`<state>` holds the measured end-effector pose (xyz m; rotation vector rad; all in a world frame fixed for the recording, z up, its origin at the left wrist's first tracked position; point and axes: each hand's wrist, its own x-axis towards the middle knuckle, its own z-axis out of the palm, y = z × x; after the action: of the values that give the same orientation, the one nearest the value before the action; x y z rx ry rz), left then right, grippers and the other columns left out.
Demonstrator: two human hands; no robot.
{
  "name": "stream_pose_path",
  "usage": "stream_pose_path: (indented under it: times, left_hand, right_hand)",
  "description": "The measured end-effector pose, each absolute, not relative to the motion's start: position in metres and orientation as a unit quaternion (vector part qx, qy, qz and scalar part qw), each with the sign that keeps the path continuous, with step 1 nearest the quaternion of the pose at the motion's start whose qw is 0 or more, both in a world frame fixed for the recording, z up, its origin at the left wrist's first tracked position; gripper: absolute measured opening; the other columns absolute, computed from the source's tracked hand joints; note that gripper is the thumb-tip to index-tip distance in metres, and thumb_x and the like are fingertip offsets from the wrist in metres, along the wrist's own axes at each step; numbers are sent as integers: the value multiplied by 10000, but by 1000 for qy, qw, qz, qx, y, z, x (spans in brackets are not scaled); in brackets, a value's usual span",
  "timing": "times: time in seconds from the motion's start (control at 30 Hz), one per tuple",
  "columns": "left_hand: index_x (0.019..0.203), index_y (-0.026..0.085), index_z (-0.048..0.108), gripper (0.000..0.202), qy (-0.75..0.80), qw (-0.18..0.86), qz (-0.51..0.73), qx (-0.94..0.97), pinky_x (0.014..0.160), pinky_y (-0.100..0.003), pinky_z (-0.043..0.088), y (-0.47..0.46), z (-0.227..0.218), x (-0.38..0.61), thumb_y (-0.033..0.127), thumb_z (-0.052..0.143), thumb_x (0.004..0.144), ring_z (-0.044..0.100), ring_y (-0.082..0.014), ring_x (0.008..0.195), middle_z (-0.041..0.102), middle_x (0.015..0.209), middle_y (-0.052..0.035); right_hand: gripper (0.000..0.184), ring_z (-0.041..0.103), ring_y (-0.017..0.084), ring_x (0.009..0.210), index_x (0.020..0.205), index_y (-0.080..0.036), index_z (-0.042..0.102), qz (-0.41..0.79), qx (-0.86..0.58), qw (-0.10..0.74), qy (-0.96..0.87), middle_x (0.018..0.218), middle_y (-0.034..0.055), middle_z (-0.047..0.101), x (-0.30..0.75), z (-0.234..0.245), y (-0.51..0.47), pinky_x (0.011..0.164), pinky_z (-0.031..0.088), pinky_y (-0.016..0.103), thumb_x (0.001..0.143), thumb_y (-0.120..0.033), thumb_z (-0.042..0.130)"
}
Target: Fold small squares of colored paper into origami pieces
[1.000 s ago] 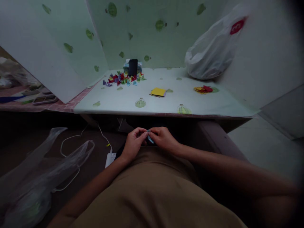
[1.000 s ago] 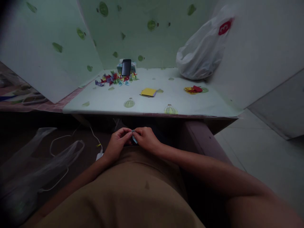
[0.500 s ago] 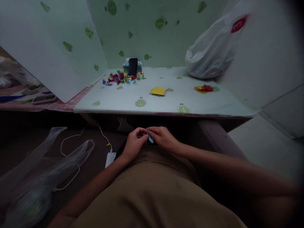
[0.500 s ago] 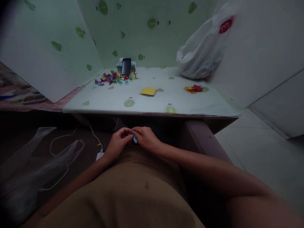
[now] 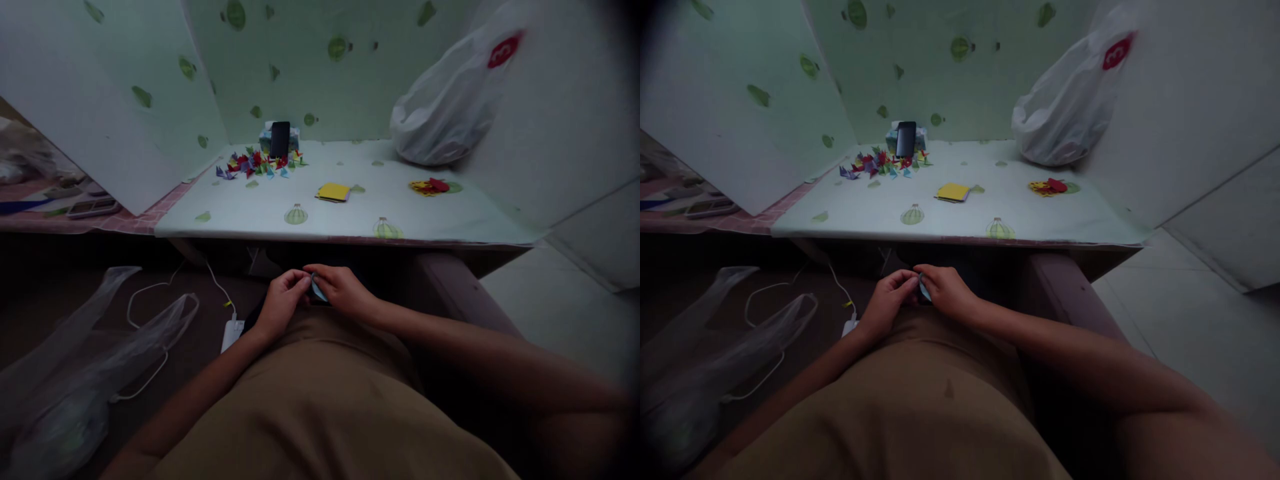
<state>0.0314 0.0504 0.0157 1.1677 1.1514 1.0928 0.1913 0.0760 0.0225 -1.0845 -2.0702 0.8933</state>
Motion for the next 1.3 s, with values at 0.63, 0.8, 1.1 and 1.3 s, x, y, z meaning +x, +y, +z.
stream_pose_path:
  times: [0.63,0.8,1.1,1.3]
  left_hand:
    - [763,154,617,196,481,574,471,466,555,-220,438,50,17,33,338,682,746,508,-89,546,576,654,27]
    - [773,156,617,172,496,543,469,490,553,-212,412,52,14,31,324,656,776,513,-93,557,574,639,29]
    - [847,156,614,233,495,525,445,531,574,-234,431,51,15,31,359,688,759,531,-109,592,592,711,10]
    - [818,157,611,174,513,479,432,567,588,-239,419,52,15,30,311,662,754,534,-119,621,594,720,6]
  right_hand:
    - [438,682,251,1023,1348,-141,552,298,-420,289,-807,1226,156,679,192,23,73,869,516,370,926,-203,455]
    - [425,671,234,1025,1304,-137,589,344,-403,304,-791,1210,141,685,193,24,76,864,515,351,895,-158,477]
    - [490,679,198,909,1330,-162,564,336,-415,293,-793,1116,114,716,193,27,74,810,496,307,852,-98,481]
    - [450,661,183,911,1263,-170,580,348,-392,301,-797,1096,96,708,195,26,76,793,483,288,832,-85,481]
